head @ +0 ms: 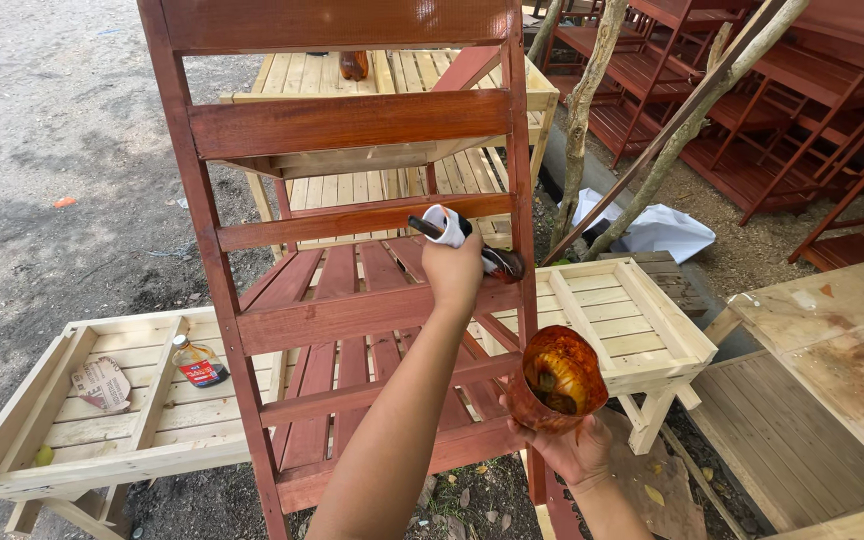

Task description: The person applies reddish-brown wood stain to a wooden chair using a cloth, dipping the cloth into a container of stain held in the other hand. They wipe the stain across the chair's backrest rails, seat slats, and frame, working over different surfaces of the chair.

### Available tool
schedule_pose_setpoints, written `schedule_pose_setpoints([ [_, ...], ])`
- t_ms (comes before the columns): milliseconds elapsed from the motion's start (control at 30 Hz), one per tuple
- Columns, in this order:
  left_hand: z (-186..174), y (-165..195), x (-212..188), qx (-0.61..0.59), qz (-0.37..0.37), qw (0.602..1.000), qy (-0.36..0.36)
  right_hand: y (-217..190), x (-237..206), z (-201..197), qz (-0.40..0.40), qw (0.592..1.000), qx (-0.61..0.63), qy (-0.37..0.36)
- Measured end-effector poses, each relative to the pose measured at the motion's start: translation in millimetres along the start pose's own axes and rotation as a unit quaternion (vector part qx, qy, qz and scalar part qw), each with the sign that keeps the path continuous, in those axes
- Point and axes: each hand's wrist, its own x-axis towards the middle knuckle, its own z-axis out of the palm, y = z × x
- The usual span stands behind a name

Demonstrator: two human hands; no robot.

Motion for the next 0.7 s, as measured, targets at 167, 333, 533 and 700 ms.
schedule_pose_setpoints([
  [167, -0.5, 16.0, 17.2, 0.163, 0.018, 0.984, -0.074, -3.9, 2.8, -1.1, -0.018, 1.000, -0.005, -0.002],
  [333, 7.0, 22.0, 13.3, 0.159, 0.035, 0.985, -0.055, -12.2, 4.3, 2.5, 0.001, 1.000, -0.010, -0.017],
  [533, 4.7, 35.5, 5.3, 0.152, 0.065, 0.984, -0.072, -16.9, 6.6, 9.2, 0.000, 0.999, -0.041, -0.027],
  [700, -7.9, 70.3, -2.2, -0.097, -0.011, 0.995, -0.029, -19.9, 8.9, 13.3, 0.011, 0.999, -0.036, -0.008],
])
